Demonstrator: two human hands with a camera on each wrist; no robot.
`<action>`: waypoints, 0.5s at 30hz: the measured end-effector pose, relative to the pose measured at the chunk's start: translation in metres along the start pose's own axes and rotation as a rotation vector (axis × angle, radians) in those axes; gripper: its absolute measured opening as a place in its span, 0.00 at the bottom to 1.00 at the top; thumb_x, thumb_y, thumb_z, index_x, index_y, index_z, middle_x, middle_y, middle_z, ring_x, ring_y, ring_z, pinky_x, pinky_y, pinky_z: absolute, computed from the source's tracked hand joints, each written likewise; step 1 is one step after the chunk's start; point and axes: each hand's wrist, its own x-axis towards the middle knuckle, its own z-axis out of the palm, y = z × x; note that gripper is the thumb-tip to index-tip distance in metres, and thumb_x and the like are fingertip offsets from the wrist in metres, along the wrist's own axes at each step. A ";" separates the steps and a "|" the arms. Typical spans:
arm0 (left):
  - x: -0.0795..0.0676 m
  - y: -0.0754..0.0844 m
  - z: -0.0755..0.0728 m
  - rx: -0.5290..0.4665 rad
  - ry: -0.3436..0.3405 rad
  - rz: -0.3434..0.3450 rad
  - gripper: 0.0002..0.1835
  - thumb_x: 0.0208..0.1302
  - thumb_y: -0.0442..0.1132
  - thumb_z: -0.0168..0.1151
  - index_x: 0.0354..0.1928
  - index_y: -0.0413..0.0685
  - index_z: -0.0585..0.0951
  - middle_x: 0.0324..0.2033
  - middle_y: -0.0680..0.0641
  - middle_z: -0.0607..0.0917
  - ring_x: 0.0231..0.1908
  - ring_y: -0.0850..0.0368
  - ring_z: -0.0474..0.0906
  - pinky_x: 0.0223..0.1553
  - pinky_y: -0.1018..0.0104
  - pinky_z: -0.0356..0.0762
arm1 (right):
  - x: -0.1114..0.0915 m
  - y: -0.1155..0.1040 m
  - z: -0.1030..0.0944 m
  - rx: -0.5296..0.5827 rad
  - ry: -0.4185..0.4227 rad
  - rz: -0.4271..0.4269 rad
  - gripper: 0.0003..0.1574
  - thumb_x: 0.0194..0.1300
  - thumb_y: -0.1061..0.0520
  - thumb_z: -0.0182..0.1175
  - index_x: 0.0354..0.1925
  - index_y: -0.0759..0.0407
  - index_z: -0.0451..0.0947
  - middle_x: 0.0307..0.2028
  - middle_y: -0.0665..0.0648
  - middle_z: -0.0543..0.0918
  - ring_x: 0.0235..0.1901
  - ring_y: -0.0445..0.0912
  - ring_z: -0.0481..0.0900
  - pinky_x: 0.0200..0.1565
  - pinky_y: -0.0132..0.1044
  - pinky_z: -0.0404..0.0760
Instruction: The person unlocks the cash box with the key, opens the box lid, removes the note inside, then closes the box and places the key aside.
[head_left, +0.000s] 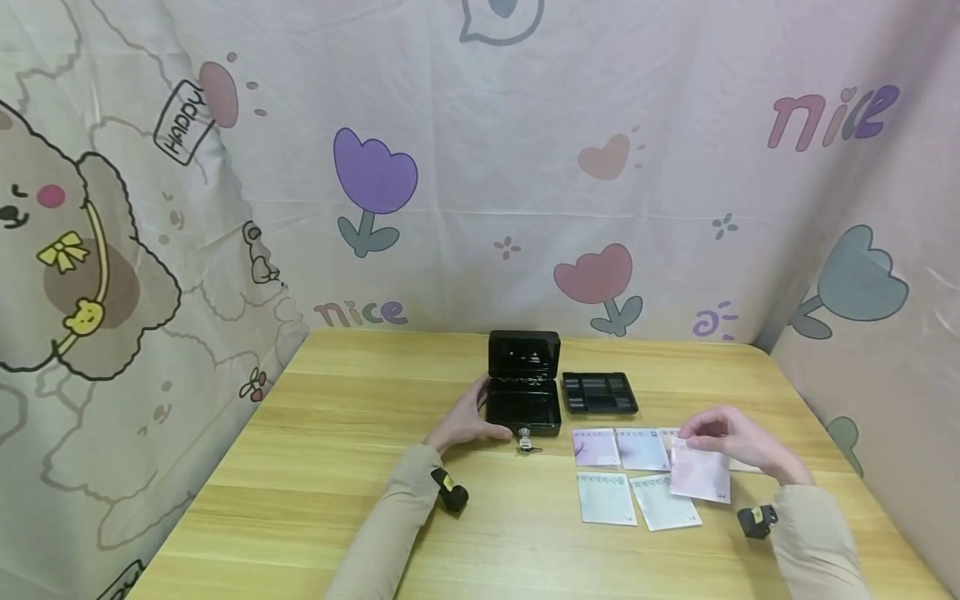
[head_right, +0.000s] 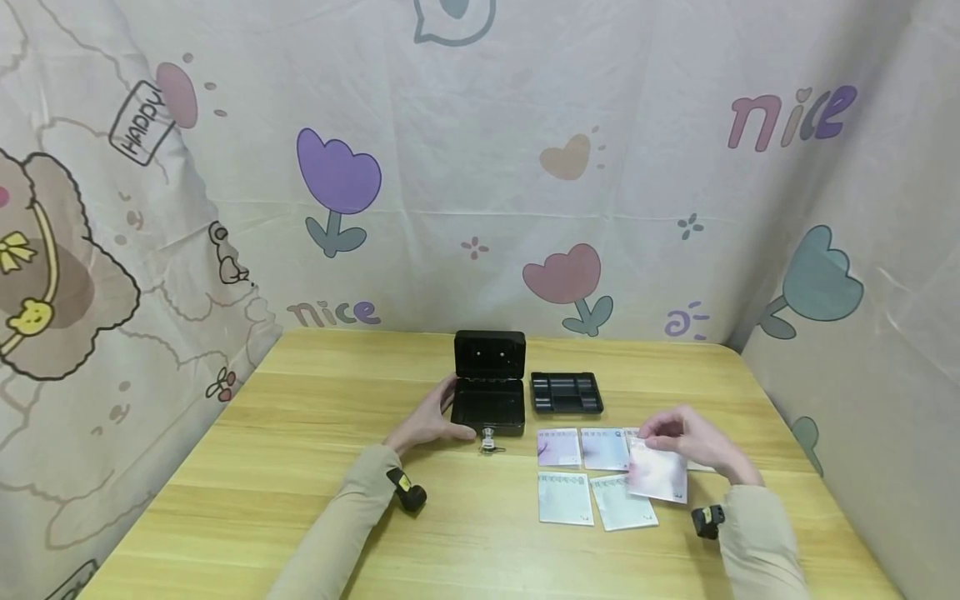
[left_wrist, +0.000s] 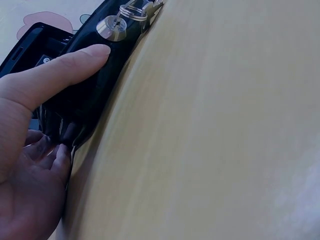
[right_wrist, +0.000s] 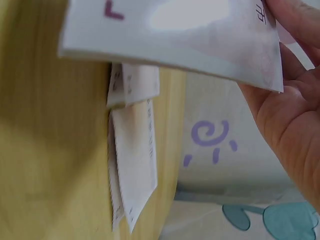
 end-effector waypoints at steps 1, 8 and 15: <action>0.000 0.000 0.000 0.000 -0.001 0.001 0.68 0.44 0.38 0.83 0.79 0.33 0.44 0.78 0.30 0.49 0.76 0.32 0.53 0.79 0.44 0.54 | -0.002 0.002 -0.001 -0.007 -0.003 0.001 0.07 0.66 0.66 0.62 0.41 0.68 0.84 0.38 0.52 0.89 0.38 0.29 0.81 0.41 0.24 0.83; 0.000 0.000 0.000 0.002 -0.002 -0.005 0.68 0.44 0.38 0.83 0.79 0.35 0.44 0.79 0.32 0.49 0.77 0.33 0.53 0.79 0.46 0.54 | -0.014 0.009 -0.006 -0.032 -0.024 0.072 0.08 0.65 0.64 0.63 0.42 0.66 0.84 0.38 0.52 0.89 0.37 0.28 0.79 0.39 0.24 0.80; 0.001 0.000 0.000 0.006 0.002 -0.005 0.67 0.45 0.39 0.83 0.79 0.34 0.44 0.79 0.31 0.49 0.76 0.33 0.53 0.79 0.45 0.54 | -0.022 0.014 -0.009 -0.006 -0.049 0.150 0.08 0.64 0.63 0.64 0.41 0.66 0.84 0.38 0.55 0.88 0.35 0.30 0.78 0.36 0.25 0.77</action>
